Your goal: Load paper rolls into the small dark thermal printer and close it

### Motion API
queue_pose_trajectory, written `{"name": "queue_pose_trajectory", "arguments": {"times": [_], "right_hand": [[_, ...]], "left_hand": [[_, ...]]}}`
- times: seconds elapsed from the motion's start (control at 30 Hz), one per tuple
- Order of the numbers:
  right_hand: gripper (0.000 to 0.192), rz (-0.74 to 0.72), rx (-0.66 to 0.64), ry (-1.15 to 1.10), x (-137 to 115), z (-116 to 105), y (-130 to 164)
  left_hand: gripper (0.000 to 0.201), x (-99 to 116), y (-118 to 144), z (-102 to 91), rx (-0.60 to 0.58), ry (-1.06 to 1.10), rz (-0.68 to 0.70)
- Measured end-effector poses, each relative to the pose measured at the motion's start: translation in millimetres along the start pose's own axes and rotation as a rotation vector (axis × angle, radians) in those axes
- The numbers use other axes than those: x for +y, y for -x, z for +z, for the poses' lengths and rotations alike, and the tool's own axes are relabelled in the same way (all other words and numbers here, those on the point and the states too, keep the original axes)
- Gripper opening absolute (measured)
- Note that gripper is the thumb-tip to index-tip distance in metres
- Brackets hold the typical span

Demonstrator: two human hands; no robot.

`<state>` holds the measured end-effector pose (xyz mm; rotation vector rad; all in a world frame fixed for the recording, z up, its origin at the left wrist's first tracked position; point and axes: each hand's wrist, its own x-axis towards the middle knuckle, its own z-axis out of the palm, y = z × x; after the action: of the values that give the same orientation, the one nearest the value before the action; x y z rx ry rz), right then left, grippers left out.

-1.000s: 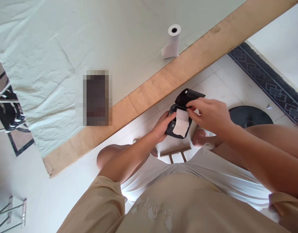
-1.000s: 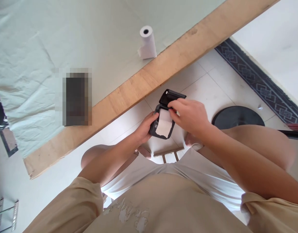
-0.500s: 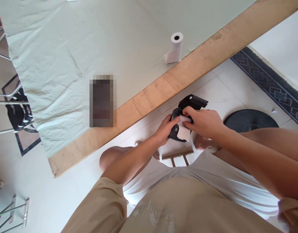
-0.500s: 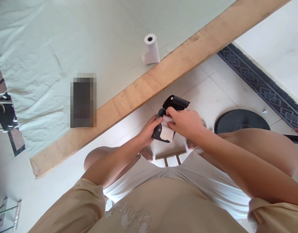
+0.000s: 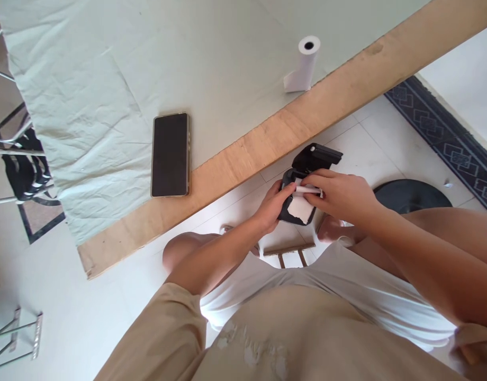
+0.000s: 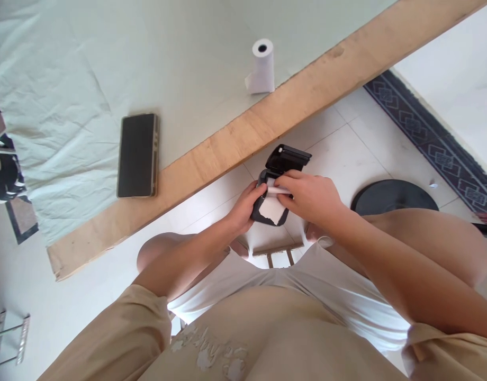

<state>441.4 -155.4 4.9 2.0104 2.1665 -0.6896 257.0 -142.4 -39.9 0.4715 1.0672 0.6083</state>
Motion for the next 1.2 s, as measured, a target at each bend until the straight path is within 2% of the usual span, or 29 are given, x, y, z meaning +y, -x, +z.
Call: {"name": "queue_pose_trajectory", "arguments": {"times": [0.13, 0.23, 0.47, 0.7, 1.0, 1.1, 1.2], "right_hand": [[0.035, 0.028, -0.098, 0.04, -4, 0, -4], [0.043, 0.079, -0.132, 0.04, -5, 3, -10], [0.049, 0.083, -0.062, -0.035, 3, 4, -13], [0.047, 0.074, -0.024, 0.042, 1, 8, -7], [0.047, 0.016, 0.169, -0.027, 2, 13, 0], [0.049, 0.029, 0.226, -0.11, 5, 8, 5], [0.057, 0.071, 0.231, -0.4, 9, 0, 7]], "left_hand": [[0.049, 0, 0, -4.0, 0.0, -0.083, 0.058], [0.05, -1, 0, -3.9, 0.006, -0.155, 0.054], [0.042, 1, 1, 0.6, 0.012, -0.14, 0.049], [0.041, -3, 0, -5.6, -0.005, -0.243, 0.186], [0.044, 1, 1, -5.3, -0.053, -0.186, 0.226], [0.047, 3, 0, -5.5, -0.004, -0.168, 0.22], [0.052, 4, -1, -5.6, 0.013, -0.129, 0.199]]}}
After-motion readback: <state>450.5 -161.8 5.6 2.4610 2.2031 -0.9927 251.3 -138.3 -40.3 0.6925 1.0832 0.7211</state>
